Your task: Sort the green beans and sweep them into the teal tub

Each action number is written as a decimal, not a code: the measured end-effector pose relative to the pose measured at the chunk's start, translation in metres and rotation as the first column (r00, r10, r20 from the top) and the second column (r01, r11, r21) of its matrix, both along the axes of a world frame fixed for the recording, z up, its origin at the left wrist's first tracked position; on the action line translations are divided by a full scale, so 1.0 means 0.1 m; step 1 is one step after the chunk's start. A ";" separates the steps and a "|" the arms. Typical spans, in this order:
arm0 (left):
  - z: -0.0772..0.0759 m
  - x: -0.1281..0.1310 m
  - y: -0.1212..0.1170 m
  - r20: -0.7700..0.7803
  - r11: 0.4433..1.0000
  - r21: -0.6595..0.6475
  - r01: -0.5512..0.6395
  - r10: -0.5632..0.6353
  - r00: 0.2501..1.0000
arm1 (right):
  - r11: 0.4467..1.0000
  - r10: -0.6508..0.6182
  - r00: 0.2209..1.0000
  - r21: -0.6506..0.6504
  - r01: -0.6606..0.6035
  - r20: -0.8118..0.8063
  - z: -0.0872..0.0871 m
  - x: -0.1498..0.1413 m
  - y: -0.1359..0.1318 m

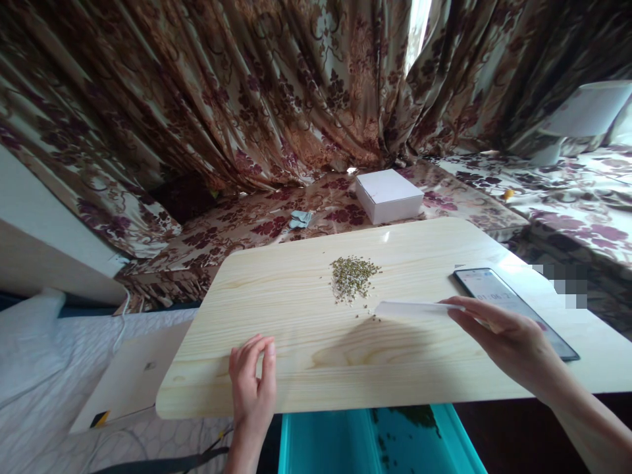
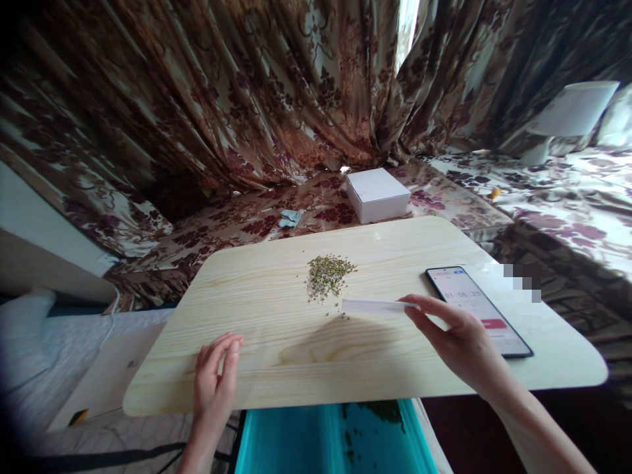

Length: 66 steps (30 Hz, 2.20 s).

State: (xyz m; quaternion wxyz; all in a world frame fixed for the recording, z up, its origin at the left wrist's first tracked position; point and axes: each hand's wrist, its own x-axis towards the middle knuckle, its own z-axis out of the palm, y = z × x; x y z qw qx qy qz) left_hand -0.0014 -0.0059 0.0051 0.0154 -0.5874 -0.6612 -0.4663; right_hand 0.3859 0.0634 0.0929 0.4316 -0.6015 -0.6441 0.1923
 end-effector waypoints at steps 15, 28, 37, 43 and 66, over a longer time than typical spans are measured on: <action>0.00 -0.01 0.00 0.014 1.000 -0.026 -0.008 0.009 1.000 | 0.999 0.024 1.000 -0.029 -0.024 0.002 -0.07 -0.04 0.03; 0.01 -0.01 0.00 0.008 1.000 -0.011 0.003 -0.003 1.000 | 0.999 0.052 0.998 0.003 -0.052 -0.035 -0.08 -0.14 0.13; 0.02 0.02 -0.01 0.027 0.999 -0.031 -0.017 0.018 0.999 | 0.976 0.217 0.976 -0.019 -0.216 0.017 0.10 -0.30 0.14; 0.02 0.01 0.00 0.023 1.000 -0.011 -0.007 0.008 1.000 | 0.964 0.263 0.965 -0.047 -0.263 0.007 0.17 -0.31 0.15; 0.01 0.00 0.00 0.024 1.000 -0.022 -0.007 0.008 1.000 | 0.891 0.437 0.890 -0.078 -0.448 -0.129 0.17 -0.35 0.32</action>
